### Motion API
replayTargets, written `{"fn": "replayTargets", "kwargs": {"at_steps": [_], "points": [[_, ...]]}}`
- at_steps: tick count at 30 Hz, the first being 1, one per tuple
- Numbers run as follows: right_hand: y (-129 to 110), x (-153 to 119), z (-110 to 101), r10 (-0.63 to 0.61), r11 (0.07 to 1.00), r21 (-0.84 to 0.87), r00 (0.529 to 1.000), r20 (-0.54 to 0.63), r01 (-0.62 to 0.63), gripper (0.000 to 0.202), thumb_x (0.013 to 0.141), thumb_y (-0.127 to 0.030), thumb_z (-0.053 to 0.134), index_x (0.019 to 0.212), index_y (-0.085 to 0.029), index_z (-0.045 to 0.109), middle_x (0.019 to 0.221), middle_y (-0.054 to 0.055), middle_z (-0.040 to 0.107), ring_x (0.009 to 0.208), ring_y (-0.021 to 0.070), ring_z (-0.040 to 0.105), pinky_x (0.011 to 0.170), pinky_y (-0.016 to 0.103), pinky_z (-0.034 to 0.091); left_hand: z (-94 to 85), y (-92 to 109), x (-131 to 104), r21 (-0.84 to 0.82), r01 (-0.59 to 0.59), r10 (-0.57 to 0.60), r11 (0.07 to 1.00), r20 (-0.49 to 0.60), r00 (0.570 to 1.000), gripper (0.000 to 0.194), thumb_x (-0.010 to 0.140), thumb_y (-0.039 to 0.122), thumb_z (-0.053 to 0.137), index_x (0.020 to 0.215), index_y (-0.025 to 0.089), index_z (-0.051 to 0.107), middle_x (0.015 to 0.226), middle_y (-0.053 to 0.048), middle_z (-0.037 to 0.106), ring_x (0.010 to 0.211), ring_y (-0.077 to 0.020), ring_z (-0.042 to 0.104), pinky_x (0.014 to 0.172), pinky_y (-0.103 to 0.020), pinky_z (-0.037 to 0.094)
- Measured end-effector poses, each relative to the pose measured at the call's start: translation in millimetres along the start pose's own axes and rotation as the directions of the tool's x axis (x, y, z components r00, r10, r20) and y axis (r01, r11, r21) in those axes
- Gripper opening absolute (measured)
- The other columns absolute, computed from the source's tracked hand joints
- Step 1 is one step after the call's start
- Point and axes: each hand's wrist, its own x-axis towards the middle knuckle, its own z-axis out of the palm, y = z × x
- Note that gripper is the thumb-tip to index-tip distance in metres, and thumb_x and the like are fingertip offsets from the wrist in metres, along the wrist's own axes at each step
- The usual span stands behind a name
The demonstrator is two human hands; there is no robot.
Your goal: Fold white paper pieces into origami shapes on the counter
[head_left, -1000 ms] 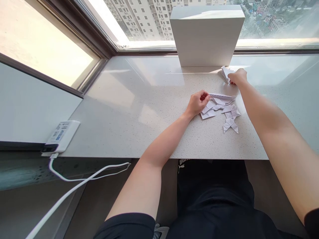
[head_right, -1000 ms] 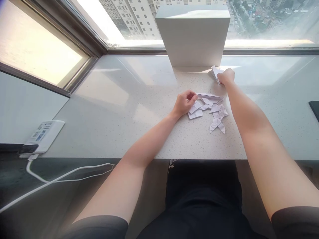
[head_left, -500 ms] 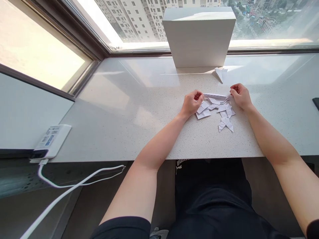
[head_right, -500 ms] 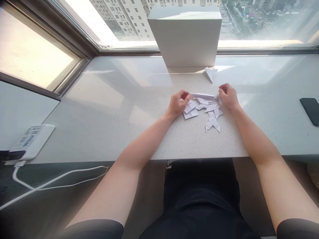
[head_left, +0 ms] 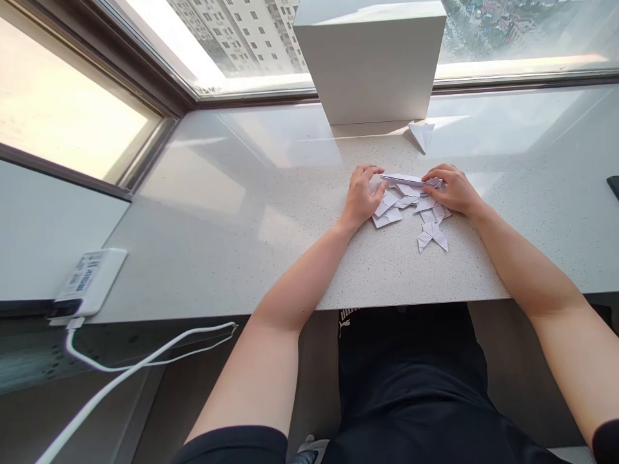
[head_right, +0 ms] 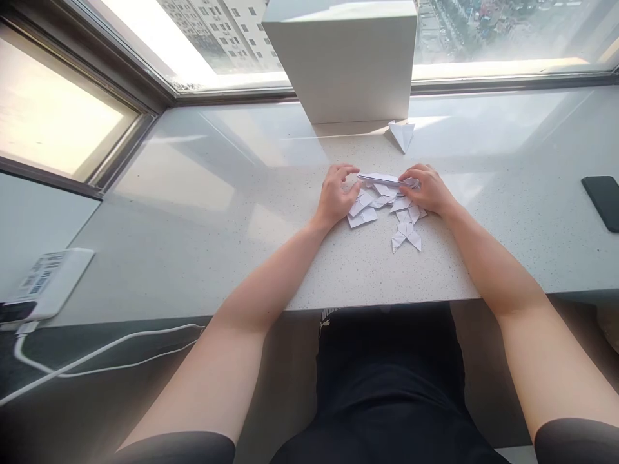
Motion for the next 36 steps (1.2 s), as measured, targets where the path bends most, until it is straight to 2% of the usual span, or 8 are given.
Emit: {"fn": "replayTargets", "kwargs": {"at_steps": [3, 7, 14, 22, 25, 29, 33, 36], "points": [[0, 2, 2, 0.003, 1.000, -0.011, 1.000, -0.018, -0.004, 0.019, 0.107, -0.037, 0.080, 0.116, -0.030, 0.096, 0.126, 0.014, 0.090, 0.119, 0.0410, 0.078, 0.115, 0.066, 0.063, 0.2, -1, 0, 0.007, -0.032, 0.031, 0.999, 0.074, 0.997, 0.041, 0.110, 0.023, 0.081, 0.150, 0.024, 0.081, 0.162, -0.018, 0.080, 0.158, -0.0383, 0.072, 0.141, -0.059, 0.056], [-4, 3, 3, -0.016, 1.000, -0.021, 0.998, -0.060, 0.015, 0.019, 0.109, -0.034, 0.077, 0.112, -0.030, 0.095, 0.121, 0.013, 0.093, 0.119, 0.0414, 0.081, 0.115, 0.066, 0.064, 0.1, 1, 0, 0.019, -0.045, 0.042, 0.999, 0.137, 0.990, 0.044, 0.110, 0.022, 0.080, 0.154, 0.022, 0.081, 0.160, -0.018, 0.084, 0.154, -0.0380, 0.076, 0.142, -0.059, 0.056], [-14, 3, 4, -0.115, 0.993, -0.048, 0.978, -0.172, 0.108, 0.023, 0.116, -0.035, 0.068, 0.112, -0.030, 0.090, 0.119, 0.012, 0.094, 0.118, 0.0415, 0.084, 0.115, 0.068, 0.066, -2.2, 6, 0, -0.015, -0.045, 0.046, 0.999, 0.076, 0.996, 0.028, 0.114, 0.020, 0.076, 0.140, 0.021, 0.084, 0.141, -0.016, 0.089, 0.138, -0.0330, 0.082, 0.129, -0.053, 0.063], [-24, 1, 4, -0.019, 0.990, 0.131, 0.974, -0.224, 0.049, 0.033, 0.118, -0.060, 0.072, 0.116, -0.030, 0.085, 0.118, 0.012, 0.093, 0.108, 0.0358, 0.086, 0.101, 0.055, 0.074, -2.2, 6, 0, -0.196, -0.098, 0.104, 0.976, 0.022, 0.994, 0.013, 0.115, 0.033, 0.084, 0.126, 0.027, 0.088, 0.127, -0.012, 0.090, 0.123, -0.0275, 0.084, 0.115, -0.046, 0.069], [-27, 2, 6, 0.019, 0.971, 0.236, 0.973, -0.232, 0.037, 0.034, 0.115, -0.064, 0.078, 0.116, -0.030, 0.085, 0.112, 0.009, 0.092, 0.104, 0.0327, 0.087, 0.099, 0.053, 0.075, 0.9, 5, 0, -0.305, -0.060, 0.068, 0.950, 0.015, 0.998, 0.016, 0.117, 0.042, 0.083, 0.121, 0.027, 0.087, 0.125, -0.011, 0.091, 0.117, -0.0254, 0.086, 0.108, -0.043, 0.072], [-30, 2, 9, 0.043, 0.954, 0.298, 0.978, -0.205, 0.020, 0.025, 0.106, -0.054, 0.089, 0.111, -0.030, 0.085, 0.108, 0.007, 0.091, 0.098, 0.0293, 0.085, 0.093, 0.049, 0.074, 3.0, 6, -1, -0.393, 0.006, 0.018, 0.920, 0.057, 0.998, 0.027, 0.114, 0.051, 0.088, 0.116, 0.025, 0.085, 0.115, -0.009, 0.091, 0.105, -0.0229, 0.087, 0.101, -0.039, 0.074], [-35, 1, 10, 0.021, 0.961, 0.276, 0.988, -0.156, 0.023, 0.018, 0.103, -0.046, 0.090, 0.107, -0.030, 0.085, 0.104, 0.006, 0.090, 0.093, 0.0283, 0.083, 0.088, 0.047, 0.073, 2.3, 8, -1, -0.420, 0.052, -0.017, 0.906, 0.086, 0.996, 0.031, 0.105, 0.051, 0.097, 0.110, 0.024, 0.082, 0.109, -0.008, 0.090, 0.098, -0.0220, 0.086, 0.092, -0.036, 0.073], [-40, -1, 11, 0.024, 0.972, 0.236, 0.993, -0.115, 0.004, 0.020, 0.105, -0.050, 0.088, 0.109, -0.030, 0.085, 0.104, 0.007, 0.090, 0.093, 0.0295, 0.082, 0.088, 0.048, 0.072, 1.5, 10, -1, -0.421, 0.117, -0.085, 0.899, 0.093, 0.992, 0.034, 0.099, 0.047, 0.102, 0.110, 0.024, 0.081, 0.104, -0.006, 0.088, 0.092, -0.0207, 0.085, 0.085, -0.033, 0.072]]}}
